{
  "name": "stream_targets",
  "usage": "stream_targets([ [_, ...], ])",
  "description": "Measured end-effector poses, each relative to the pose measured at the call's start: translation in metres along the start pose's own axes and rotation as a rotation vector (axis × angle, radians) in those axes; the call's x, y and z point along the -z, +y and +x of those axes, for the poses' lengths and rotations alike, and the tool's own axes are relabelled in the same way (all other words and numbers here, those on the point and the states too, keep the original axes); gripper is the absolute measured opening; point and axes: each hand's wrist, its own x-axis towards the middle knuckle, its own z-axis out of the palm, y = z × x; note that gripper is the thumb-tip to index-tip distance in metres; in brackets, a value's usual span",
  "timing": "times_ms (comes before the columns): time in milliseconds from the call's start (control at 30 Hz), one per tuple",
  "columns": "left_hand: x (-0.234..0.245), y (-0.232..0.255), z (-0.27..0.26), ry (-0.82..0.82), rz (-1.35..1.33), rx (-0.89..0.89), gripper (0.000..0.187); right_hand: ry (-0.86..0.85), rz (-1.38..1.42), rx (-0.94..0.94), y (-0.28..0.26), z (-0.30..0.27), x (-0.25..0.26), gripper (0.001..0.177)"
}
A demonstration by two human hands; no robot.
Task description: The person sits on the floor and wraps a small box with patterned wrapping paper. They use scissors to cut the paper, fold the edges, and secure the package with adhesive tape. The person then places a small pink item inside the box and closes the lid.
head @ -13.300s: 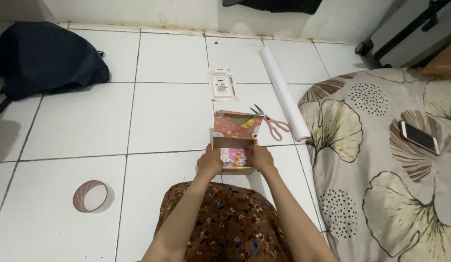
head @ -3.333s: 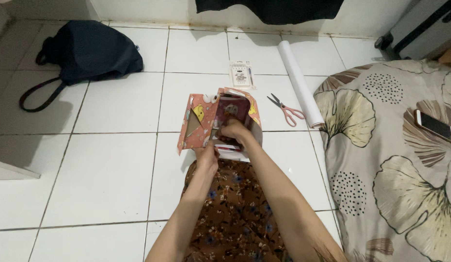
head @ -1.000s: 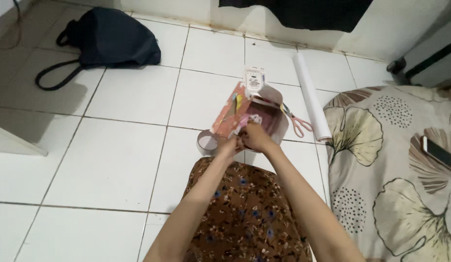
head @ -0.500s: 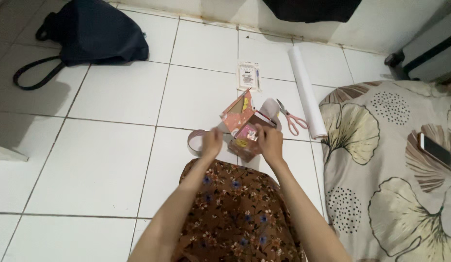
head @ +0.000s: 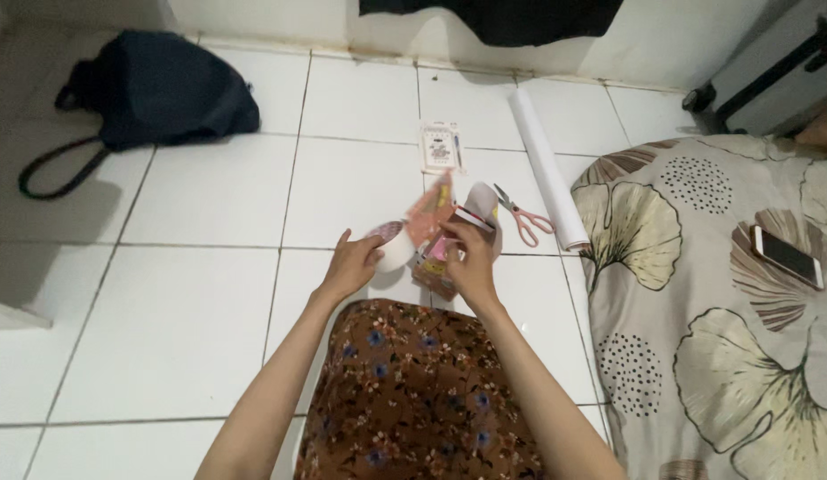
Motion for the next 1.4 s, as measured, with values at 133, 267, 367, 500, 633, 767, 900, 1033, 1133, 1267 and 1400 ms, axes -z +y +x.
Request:
stream_targets([
  [133,0.032,0.037,-0.002,-0.007,-0.401,0.146,0.028,-0.253,0.070,-0.119,-0.026,0.003,-0.004,0.047],
  [267,0.048,0.072,-0.002,-0.006,-0.482,0.208,0.029,-0.178,-0.080,0.090,-0.056,-0.004,0.004,0.049],
  [367,0.057,0.090,-0.007,0.020,-0.383,0.120,0.031,-0.137,-0.077,0.225,-0.072,-0.011,0.013,0.050],
  [500,0.069,0.107,-0.008,0.101,-0.113,-0.045,0.028,-0.089,-0.028,0.218,-0.083,-0.016,0.021,0.044],
  [633,0.076,0.121,-0.009,0.060,-0.033,-0.057,0.027,-0.027,-0.055,0.186,-0.088,-0.021,0.017,0.039],
  [767,0.080,0.131,-0.016,0.138,0.003,-0.229,0.029,0.053,0.030,0.108,-0.091,-0.022,0.008,0.041],
  [900,0.085,0.140,-0.020,0.108,0.015,-0.150,0.031,0.081,0.153,0.064,-0.094,-0.028,0.002,0.043],
  [1033,0.088,0.149,-0.025,0.133,0.018,-0.148,0.031,0.139,0.249,0.067,-0.099,-0.037,-0.007,0.049],
  [1133,0.086,0.152,-0.026,0.167,0.020,-0.173,0.030,0.211,0.264,0.136,-0.097,-0.041,-0.012,0.046],
  [1267,0.081,0.149,-0.021,0.155,0.021,-0.200,0.033,0.242,0.394,0.105,-0.090,-0.035,-0.015,0.033],
  [1400,0.067,0.142,-0.008,0.205,0.041,-0.173,0.029,0.201,0.392,0.059,-0.085,-0.015,0.002,0.025],
])
